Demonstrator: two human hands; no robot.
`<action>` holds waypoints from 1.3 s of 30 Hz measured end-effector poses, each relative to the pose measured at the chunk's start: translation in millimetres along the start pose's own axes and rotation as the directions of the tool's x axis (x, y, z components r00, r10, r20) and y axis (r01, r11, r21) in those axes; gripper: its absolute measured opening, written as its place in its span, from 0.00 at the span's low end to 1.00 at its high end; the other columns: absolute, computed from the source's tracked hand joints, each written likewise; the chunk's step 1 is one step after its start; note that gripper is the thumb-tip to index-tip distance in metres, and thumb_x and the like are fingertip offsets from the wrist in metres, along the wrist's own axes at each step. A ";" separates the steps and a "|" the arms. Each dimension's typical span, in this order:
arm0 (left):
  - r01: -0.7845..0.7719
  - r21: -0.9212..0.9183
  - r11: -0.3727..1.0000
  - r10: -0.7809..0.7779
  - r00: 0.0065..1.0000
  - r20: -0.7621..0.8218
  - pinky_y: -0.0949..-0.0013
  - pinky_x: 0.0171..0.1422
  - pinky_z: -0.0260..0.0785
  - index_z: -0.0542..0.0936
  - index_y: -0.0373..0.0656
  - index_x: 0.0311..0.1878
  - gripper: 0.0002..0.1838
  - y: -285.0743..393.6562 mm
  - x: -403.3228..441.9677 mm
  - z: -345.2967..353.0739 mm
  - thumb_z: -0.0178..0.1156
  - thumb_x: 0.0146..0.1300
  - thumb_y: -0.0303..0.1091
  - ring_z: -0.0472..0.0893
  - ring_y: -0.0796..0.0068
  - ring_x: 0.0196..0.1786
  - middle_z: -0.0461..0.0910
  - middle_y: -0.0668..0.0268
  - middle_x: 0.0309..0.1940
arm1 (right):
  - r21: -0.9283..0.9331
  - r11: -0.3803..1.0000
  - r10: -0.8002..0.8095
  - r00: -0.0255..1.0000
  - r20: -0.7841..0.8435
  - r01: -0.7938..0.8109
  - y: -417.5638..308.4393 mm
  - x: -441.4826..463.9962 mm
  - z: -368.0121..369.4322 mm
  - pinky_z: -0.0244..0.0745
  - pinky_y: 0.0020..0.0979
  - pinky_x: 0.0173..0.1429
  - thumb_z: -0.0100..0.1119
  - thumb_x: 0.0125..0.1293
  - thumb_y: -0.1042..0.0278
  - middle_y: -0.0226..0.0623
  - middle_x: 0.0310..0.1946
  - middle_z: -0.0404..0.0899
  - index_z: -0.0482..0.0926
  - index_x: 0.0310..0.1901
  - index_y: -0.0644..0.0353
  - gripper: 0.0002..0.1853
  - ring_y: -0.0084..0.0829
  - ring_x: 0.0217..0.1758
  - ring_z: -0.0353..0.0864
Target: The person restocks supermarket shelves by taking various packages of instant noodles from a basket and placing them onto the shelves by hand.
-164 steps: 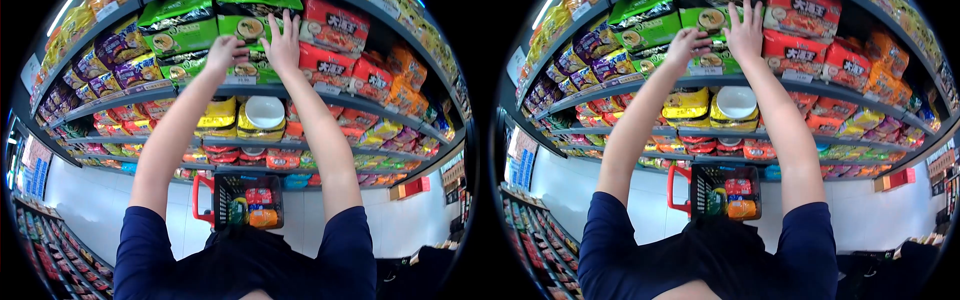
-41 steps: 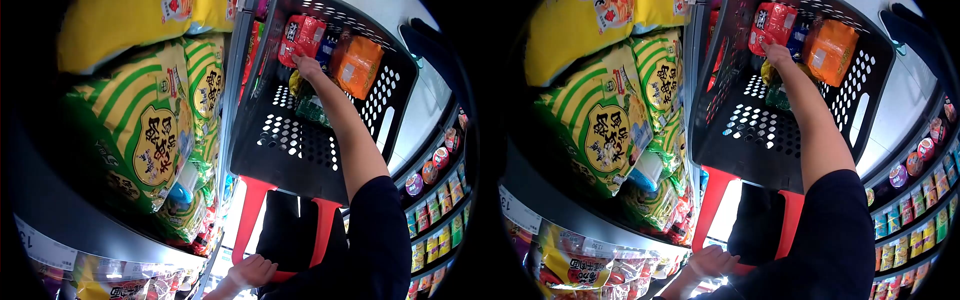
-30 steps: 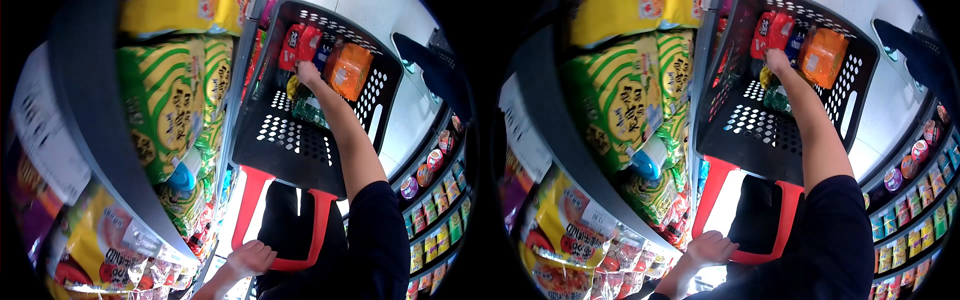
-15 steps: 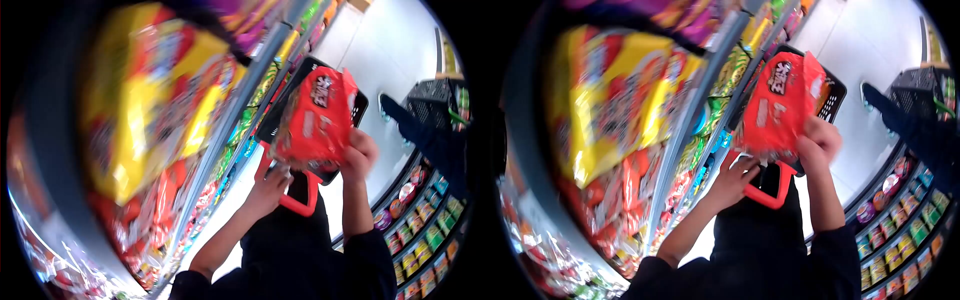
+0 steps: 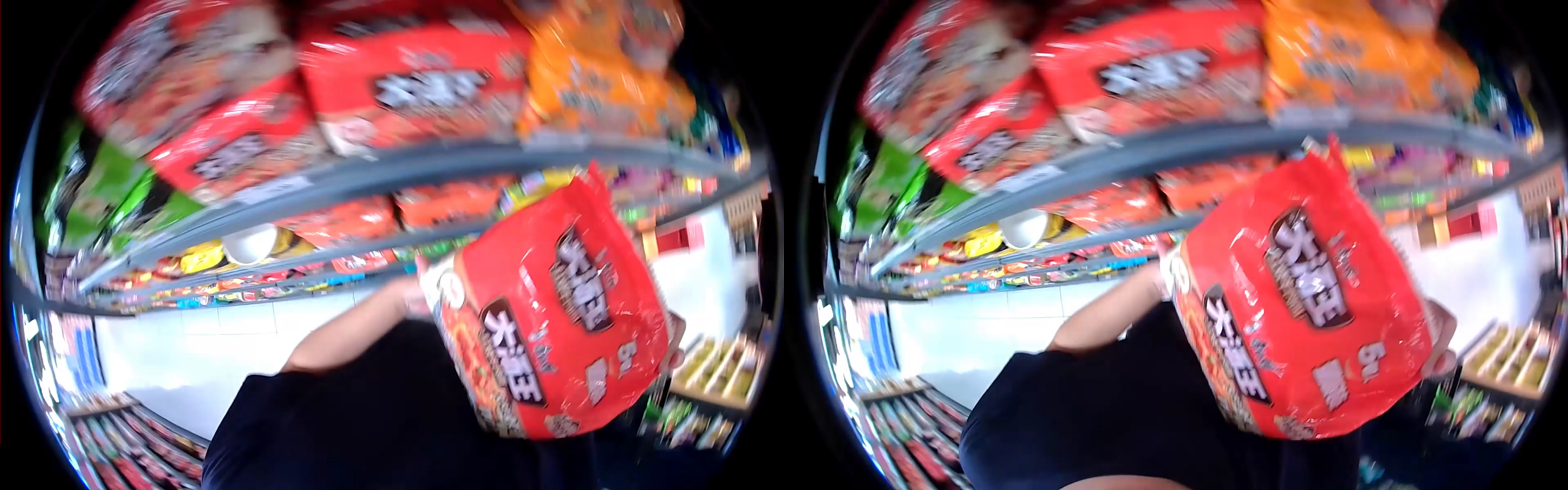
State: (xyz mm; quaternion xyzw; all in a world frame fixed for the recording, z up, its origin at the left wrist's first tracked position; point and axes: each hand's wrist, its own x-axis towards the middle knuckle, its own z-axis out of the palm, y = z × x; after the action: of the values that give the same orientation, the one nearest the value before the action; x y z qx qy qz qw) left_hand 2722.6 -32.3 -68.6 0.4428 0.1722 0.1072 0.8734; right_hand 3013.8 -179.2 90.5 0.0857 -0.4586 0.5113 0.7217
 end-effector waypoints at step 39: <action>-0.031 0.926 -0.376 0.923 -0.103 0.371 0.56 0.60 0.69 0.56 0.29 0.72 0.40 254.7 -88.7 90.3 0.61 0.56 0.21 0.73 0.45 0.60 0.66 0.42 0.65 | -0.913 0.377 -0.497 0.866 -0.057 0.156 164.7 186.8 -10.3 0.65 0.33 0.67 0.67 0.65 0.68 0.39 0.56 0.73 0.59 0.67 0.65 0.34 0.29 0.58 0.73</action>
State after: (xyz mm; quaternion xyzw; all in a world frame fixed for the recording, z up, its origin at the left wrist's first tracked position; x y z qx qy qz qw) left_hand 2668.2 20.0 205.6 0.7130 0.2044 0.6693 -0.0445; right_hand 2895.7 26.2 167.8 -0.2977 -0.5041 0.0464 0.8094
